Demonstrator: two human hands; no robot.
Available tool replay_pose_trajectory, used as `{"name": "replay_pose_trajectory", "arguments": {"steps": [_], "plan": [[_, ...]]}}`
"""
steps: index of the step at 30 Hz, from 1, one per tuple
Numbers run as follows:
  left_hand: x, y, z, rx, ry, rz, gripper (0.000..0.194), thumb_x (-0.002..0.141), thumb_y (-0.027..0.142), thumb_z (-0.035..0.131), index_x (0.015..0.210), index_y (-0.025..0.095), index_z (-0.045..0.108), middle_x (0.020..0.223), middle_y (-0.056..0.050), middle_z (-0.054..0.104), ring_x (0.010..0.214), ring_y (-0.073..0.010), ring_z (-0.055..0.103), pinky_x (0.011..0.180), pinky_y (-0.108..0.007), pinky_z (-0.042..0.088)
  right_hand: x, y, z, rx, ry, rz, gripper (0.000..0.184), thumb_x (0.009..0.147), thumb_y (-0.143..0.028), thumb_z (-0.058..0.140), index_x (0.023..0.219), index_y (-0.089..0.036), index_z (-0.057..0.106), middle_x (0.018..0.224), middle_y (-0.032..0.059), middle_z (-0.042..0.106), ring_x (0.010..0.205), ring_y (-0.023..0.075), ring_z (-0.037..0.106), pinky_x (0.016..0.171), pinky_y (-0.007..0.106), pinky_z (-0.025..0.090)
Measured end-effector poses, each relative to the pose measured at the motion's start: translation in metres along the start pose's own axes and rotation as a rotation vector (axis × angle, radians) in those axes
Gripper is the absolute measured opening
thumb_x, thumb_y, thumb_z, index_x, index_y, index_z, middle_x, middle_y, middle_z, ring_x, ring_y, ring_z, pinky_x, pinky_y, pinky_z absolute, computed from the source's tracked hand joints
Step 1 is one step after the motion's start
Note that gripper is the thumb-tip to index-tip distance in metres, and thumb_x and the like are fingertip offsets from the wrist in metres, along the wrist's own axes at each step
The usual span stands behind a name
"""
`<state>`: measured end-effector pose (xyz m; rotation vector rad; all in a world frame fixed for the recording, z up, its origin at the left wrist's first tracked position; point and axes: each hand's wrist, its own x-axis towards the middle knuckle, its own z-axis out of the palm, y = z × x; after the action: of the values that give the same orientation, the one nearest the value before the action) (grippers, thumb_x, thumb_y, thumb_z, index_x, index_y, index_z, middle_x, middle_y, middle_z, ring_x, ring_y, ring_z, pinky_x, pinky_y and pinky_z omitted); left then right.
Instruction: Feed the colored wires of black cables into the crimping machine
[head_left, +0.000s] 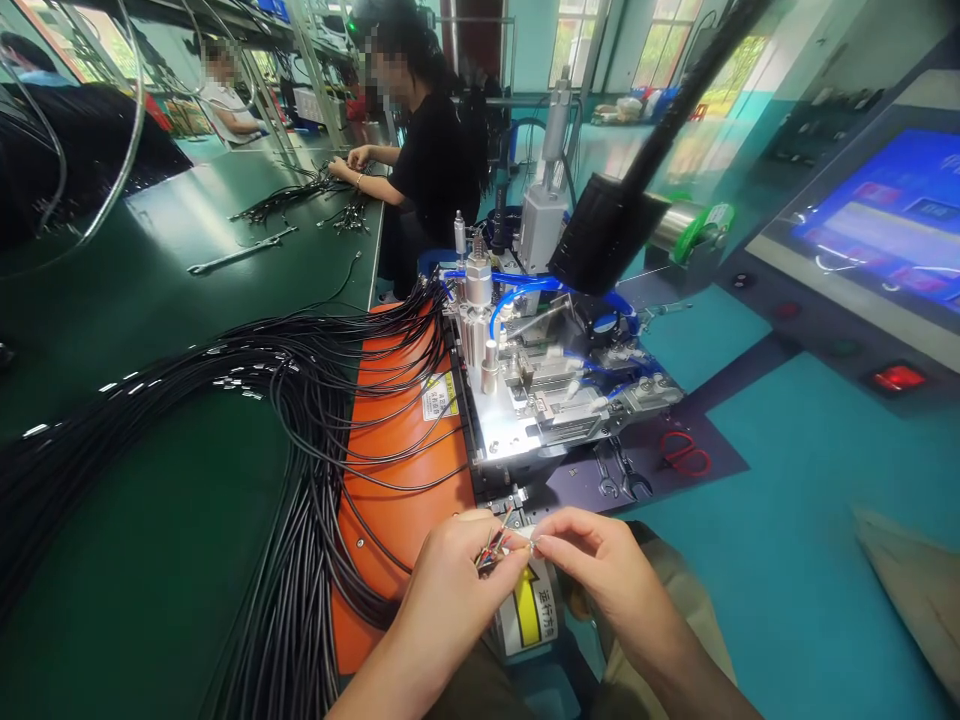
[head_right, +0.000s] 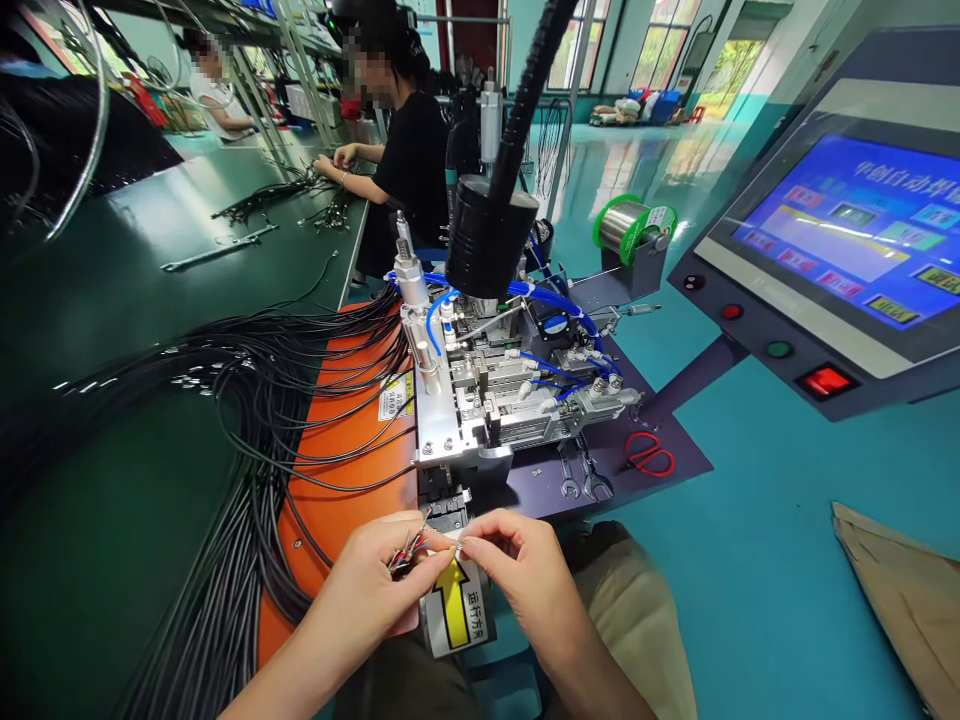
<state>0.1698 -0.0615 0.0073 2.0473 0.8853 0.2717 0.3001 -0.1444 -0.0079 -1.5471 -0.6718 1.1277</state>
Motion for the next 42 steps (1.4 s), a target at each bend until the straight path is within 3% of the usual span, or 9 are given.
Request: {"name": "replay_pose_trajectory", "arguments": {"steps": [8, 12, 17, 22, 27, 31, 36, 38, 42], "plan": [[0.001, -0.003, -0.001, -0.096, 0.007, 0.011, 0.017, 0.078, 0.024, 0.054, 0.073, 0.016, 0.068, 0.066, -0.002, 0.06, 0.064, -0.0147, 0.055, 0.059, -0.023, 0.037, -0.002, -0.005, 0.002, -0.104, -0.051, 0.022, 0.021, 0.072, -0.035, 0.054, 0.062, -0.017, 0.055, 0.059, -0.0014, 0.052, 0.052, 0.0111, 0.043, 0.042, 0.021, 0.03], [0.0, -0.001, -0.001, -0.087, 0.029, -0.003, 0.015, 0.077, 0.023, 0.055, 0.069, 0.017, 0.067, 0.065, -0.001, 0.058, 0.063, -0.0143, 0.055, 0.058, -0.023, 0.037, -0.003, -0.002, 0.003, -0.139, -0.066, -0.02, 0.021, 0.077, -0.032, 0.049, 0.062, -0.018, 0.05, 0.059, -0.0024, 0.048, 0.055, 0.0112, 0.043, 0.046, 0.021, 0.032], [0.0, 0.002, 0.001, -0.006, -0.003, 0.007, 0.024, 0.083, 0.028, 0.047, 0.066, 0.016, 0.058, 0.066, -0.001, 0.054, 0.063, -0.0143, 0.052, 0.056, -0.023, 0.036, -0.005, 0.002, 0.006, -0.304, 0.012, -0.148, 0.021, 0.082, -0.028, 0.043, 0.065, -0.018, 0.049, 0.067, 0.0, 0.051, 0.066, 0.0147, 0.048, 0.061, 0.024, 0.037], [0.004, 0.004, 0.0, -0.011, -0.015, -0.011, 0.023, 0.084, 0.026, 0.045, 0.065, 0.016, 0.054, 0.065, 0.0, 0.052, 0.063, -0.0136, 0.05, 0.059, -0.023, 0.035, -0.005, 0.008, 0.009, -0.409, 0.026, -0.296, 0.022, 0.087, -0.024, 0.038, 0.069, -0.019, 0.049, 0.07, 0.0006, 0.053, 0.07, 0.0162, 0.05, 0.065, 0.026, 0.037], [0.006, 0.002, 0.0, -0.01, -0.019, -0.021, 0.024, 0.084, 0.025, 0.044, 0.063, 0.016, 0.051, 0.064, 0.0, 0.05, 0.061, -0.0128, 0.048, 0.057, -0.023, 0.035, -0.001, 0.011, 0.008, -0.477, 0.008, -0.483, 0.016, 0.09, -0.019, 0.038, 0.089, -0.022, 0.053, 0.081, 0.0019, 0.057, 0.079, 0.0182, 0.05, 0.072, 0.031, 0.037], [0.005, 0.001, 0.001, 0.032, -0.015, -0.008, 0.024, 0.084, 0.024, 0.044, 0.064, 0.016, 0.053, 0.065, -0.001, 0.05, 0.061, -0.0134, 0.049, 0.057, -0.024, 0.035, 0.003, 0.007, 0.004, -0.499, -0.065, -0.43, 0.024, 0.091, -0.021, 0.035, 0.069, -0.02, 0.046, 0.07, 0.0007, 0.052, 0.07, 0.0171, 0.046, 0.065, 0.03, 0.036], [0.004, 0.001, 0.003, 0.073, 0.027, 0.003, 0.023, 0.085, 0.025, 0.043, 0.069, 0.016, 0.057, 0.067, -0.002, 0.052, 0.064, -0.0146, 0.051, 0.059, -0.025, 0.037, 0.005, 0.008, 0.008, -0.404, -0.077, -0.308, 0.023, 0.091, -0.022, 0.036, 0.068, -0.021, 0.041, 0.07, 0.0001, 0.047, 0.069, 0.0163, 0.046, 0.064, 0.029, 0.038], [0.004, 0.0, 0.004, 0.079, 0.043, 0.008, 0.025, 0.086, 0.026, 0.043, 0.07, 0.016, 0.059, 0.067, -0.002, 0.052, 0.064, -0.0149, 0.052, 0.059, -0.025, 0.038, 0.006, 0.014, 0.011, -0.383, -0.05, -0.341, 0.022, 0.091, -0.02, 0.033, 0.071, -0.021, 0.041, 0.071, 0.0003, 0.047, 0.069, 0.016, 0.046, 0.065, 0.029, 0.038], [0.006, -0.008, 0.002, 0.002, 0.04, 0.036, 0.024, 0.088, 0.027, 0.041, 0.081, 0.018, 0.063, 0.07, -0.002, 0.054, 0.066, -0.0141, 0.053, 0.06, -0.023, 0.04, 0.015, 0.031, 0.013, -0.528, 0.147, -0.578, 0.02, 0.09, -0.013, 0.029, 0.078, -0.02, 0.042, 0.074, 0.0024, 0.046, 0.07, 0.0173, 0.044, 0.066, 0.032, 0.036]]}}
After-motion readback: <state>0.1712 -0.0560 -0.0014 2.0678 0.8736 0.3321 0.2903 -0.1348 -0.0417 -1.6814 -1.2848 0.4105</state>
